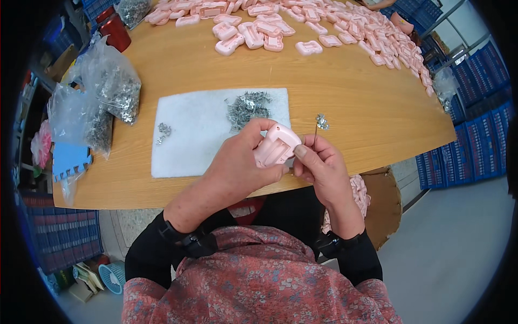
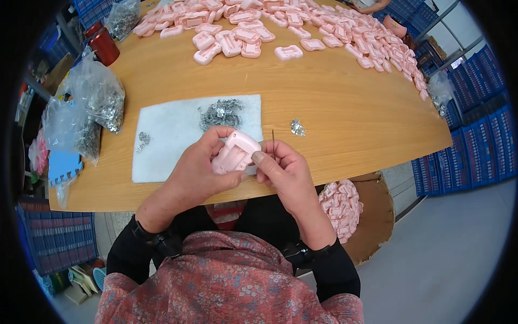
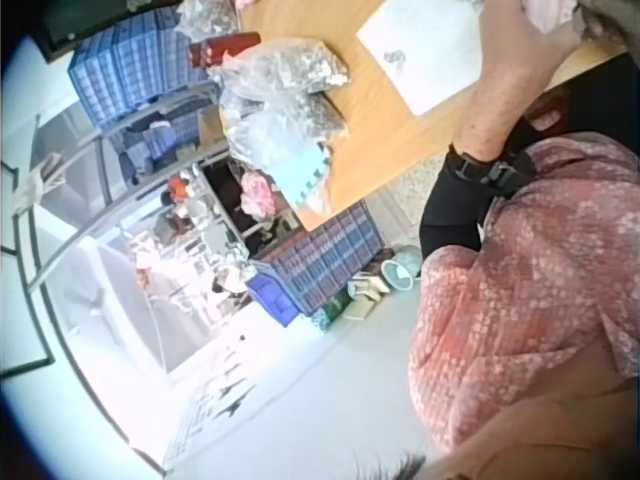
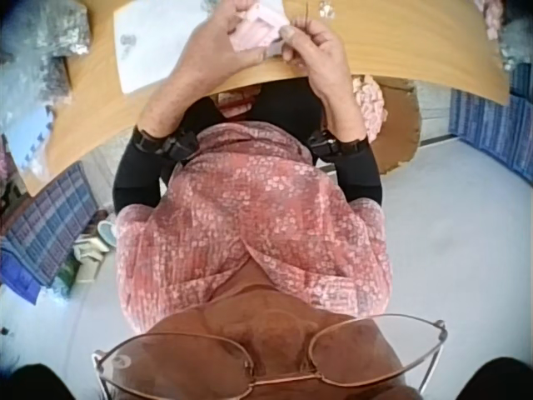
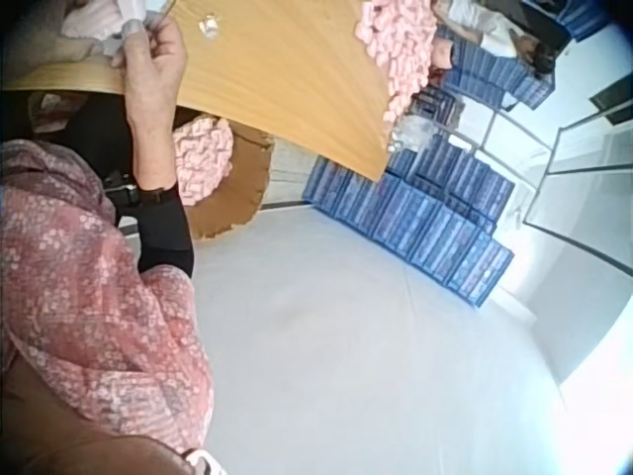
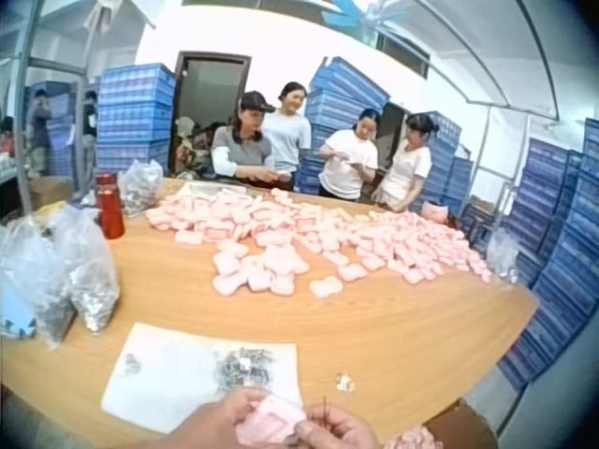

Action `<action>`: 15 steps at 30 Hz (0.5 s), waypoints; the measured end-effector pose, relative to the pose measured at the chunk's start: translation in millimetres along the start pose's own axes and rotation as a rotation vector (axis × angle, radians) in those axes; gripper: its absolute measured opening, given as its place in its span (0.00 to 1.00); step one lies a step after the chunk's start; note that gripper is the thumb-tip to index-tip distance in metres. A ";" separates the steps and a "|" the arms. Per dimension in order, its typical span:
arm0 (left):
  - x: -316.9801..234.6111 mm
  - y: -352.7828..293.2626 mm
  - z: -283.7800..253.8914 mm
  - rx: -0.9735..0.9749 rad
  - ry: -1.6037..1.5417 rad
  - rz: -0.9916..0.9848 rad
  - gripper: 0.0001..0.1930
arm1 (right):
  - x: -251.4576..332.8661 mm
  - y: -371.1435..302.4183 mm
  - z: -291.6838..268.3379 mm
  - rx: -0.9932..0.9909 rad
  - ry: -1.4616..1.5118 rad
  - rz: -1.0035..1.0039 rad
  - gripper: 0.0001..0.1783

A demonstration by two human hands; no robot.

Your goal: The person assembles small pink plastic components by inserting metal pins into them. They pick up a plastic piece, insert a pin from a pile on the table, and then place the assembled unit aside. The process is repeated continuously throughout the clip.

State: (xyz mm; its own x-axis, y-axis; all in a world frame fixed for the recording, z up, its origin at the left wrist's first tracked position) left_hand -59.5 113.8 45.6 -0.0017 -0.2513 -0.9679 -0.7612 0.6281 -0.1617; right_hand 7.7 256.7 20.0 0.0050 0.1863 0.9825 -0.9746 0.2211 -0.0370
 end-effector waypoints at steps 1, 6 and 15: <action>2.6 -0.4 2.5 0.030 -0.040 -0.012 0.26 | -2.1 -0.8 -1.7 0.001 0.011 0.011 0.11; 29.4 0.0 22.4 0.309 -0.538 -0.304 0.25 | -9.6 -5.5 4.3 0.128 0.104 0.096 0.11; 45.7 -21.0 20.4 0.403 -0.700 -0.434 0.24 | 15.0 10.3 -78.6 -0.198 -0.696 -0.160 0.11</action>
State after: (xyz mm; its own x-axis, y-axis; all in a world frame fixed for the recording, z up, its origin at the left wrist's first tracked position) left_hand -30.4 104.2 0.8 0.7254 -0.1039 -0.6804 -0.3191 0.8251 -0.4663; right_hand 15.4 337.0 20.0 -0.0636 -0.4986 0.8645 -0.9148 0.3754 0.1492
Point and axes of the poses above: each hand's wrist, its own y-axis towards the middle knuckle, its own z-axis out of the palm, x = y × z, the point moved 8 cm from there along y, towards the middle knuckle, and after that the axes turned 10 degrees about -z, right-handed, at the moved point
